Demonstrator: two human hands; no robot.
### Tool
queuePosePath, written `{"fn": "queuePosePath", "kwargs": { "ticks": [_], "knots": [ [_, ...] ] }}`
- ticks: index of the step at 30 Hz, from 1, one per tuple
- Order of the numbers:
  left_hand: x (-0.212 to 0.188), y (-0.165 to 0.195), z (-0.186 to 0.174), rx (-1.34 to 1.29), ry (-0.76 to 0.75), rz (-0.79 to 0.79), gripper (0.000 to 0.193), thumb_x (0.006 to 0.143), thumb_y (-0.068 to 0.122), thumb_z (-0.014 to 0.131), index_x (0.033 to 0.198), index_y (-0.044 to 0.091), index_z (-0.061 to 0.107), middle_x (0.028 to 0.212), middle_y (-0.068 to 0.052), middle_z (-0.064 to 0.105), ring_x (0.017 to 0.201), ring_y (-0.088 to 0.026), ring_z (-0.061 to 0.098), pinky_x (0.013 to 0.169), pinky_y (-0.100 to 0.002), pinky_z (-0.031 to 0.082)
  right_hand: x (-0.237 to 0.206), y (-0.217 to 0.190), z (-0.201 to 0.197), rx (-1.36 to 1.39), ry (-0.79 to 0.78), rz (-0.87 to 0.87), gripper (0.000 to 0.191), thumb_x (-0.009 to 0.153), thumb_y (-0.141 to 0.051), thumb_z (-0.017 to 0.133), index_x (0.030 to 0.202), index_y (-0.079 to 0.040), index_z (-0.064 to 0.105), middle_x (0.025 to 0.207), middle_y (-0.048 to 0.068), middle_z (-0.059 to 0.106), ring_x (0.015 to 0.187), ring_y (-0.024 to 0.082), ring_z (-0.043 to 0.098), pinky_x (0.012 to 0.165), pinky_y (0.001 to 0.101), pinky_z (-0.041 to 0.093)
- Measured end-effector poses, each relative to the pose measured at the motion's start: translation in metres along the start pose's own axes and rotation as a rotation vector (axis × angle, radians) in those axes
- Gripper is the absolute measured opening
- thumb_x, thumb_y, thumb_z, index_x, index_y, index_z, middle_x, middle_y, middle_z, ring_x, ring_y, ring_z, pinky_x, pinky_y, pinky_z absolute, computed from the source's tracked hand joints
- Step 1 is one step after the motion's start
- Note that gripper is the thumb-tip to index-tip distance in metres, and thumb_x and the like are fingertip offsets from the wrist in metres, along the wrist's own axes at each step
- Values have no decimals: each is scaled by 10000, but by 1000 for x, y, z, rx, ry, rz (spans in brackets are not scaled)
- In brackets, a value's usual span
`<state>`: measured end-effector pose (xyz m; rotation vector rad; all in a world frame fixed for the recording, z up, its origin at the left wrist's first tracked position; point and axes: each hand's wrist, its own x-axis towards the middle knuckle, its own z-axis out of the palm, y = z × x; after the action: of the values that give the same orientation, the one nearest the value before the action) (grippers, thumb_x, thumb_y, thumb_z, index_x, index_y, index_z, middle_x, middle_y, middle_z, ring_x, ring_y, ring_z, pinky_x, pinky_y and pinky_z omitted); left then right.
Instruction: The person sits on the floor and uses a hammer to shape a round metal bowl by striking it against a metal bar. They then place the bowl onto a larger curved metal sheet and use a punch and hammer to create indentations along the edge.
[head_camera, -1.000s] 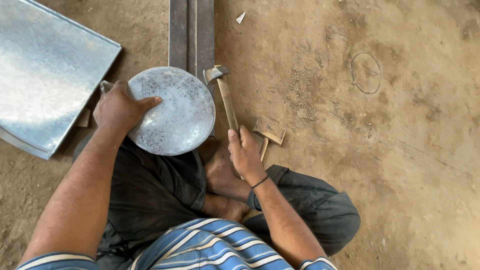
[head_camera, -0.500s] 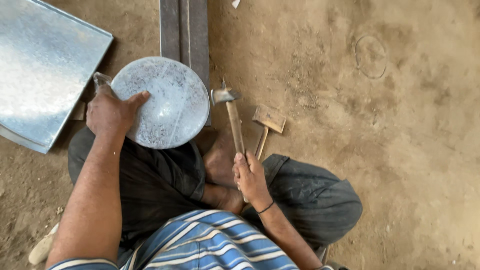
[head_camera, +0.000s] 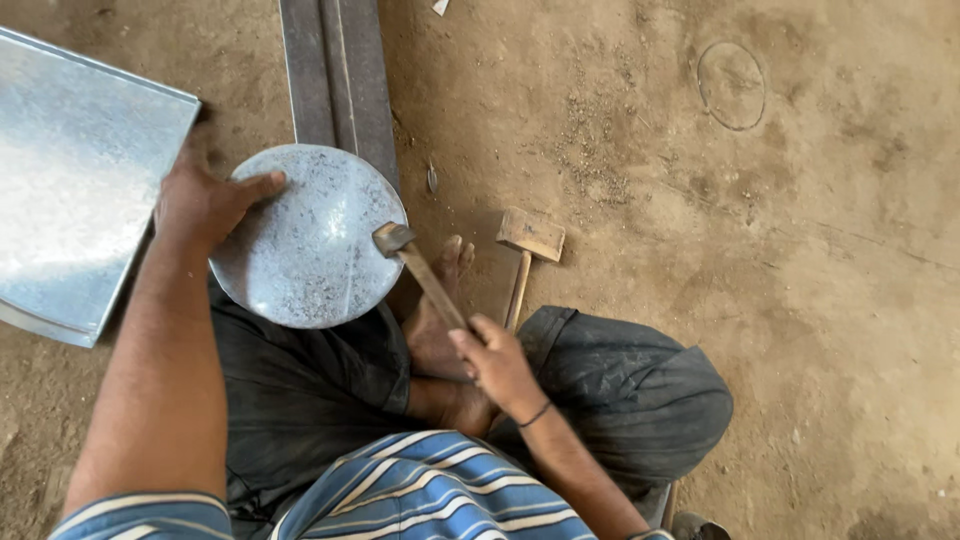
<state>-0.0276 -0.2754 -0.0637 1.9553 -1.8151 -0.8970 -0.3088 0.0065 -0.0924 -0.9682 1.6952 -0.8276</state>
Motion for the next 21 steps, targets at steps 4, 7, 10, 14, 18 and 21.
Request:
{"fn": "queuePosePath", "kwargs": {
  "ticks": [4, 7, 10, 14, 18, 21],
  "knots": [
    [2, -9, 3, -343, -275, -219, 584, 846, 375, 867, 1251, -16, 712, 1032, -187, 760, 888, -293, 745, 803, -419, 602, 4, 2, -12, 704, 48, 283, 358, 1053, -442, 534, 991, -91, 572, 679, -13, 504, 473, 68, 431, 395, 251, 355],
    [-13, -16, 14, -410, -207, -197, 471, 887, 342, 846, 1180, -10, 739, 979, -151, 755, 797, -234, 720, 727, -368, 593, 7, 5, -7, 904, 141, 368, 412, 1037, -524, 479, 925, -129, 514, 617, -25, 440, 424, 64, 384, 368, 247, 346],
    [-21, -17, 21, -540, -133, -207, 458, 864, 319, 833, 1199, 21, 741, 982, -111, 757, 791, -189, 714, 720, -345, 594, 13, 6, -2, 825, -51, 505, 384, 1016, -530, 495, 925, -157, 509, 614, -37, 422, 416, 60, 350, 373, 240, 324],
    [-31, -18, 26, -579, -29, -122, 414, 891, 284, 848, 1156, -19, 752, 994, -106, 770, 833, -163, 728, 754, -314, 587, 18, 9, 0, 918, -50, 462, 442, 1014, -559, 522, 908, -131, 503, 633, -41, 417, 434, 71, 362, 384, 251, 330],
    [-36, -20, 29, -581, -7, -192, 402, 897, 269, 851, 1137, -38, 751, 1013, -127, 765, 843, -171, 715, 740, -311, 569, 15, 15, 2, 952, 30, 441, 425, 992, -579, 527, 912, -163, 486, 613, -46, 397, 430, 62, 352, 381, 242, 322],
    [-39, -19, 32, -674, -14, -141, 430, 902, 269, 848, 1148, -58, 716, 1052, -132, 755, 887, -180, 734, 762, -309, 589, 12, 19, 5, 824, -150, 521, 432, 1011, -570, 531, 926, -148, 499, 627, -49, 409, 433, 56, 348, 387, 235, 322]
  ]
}}
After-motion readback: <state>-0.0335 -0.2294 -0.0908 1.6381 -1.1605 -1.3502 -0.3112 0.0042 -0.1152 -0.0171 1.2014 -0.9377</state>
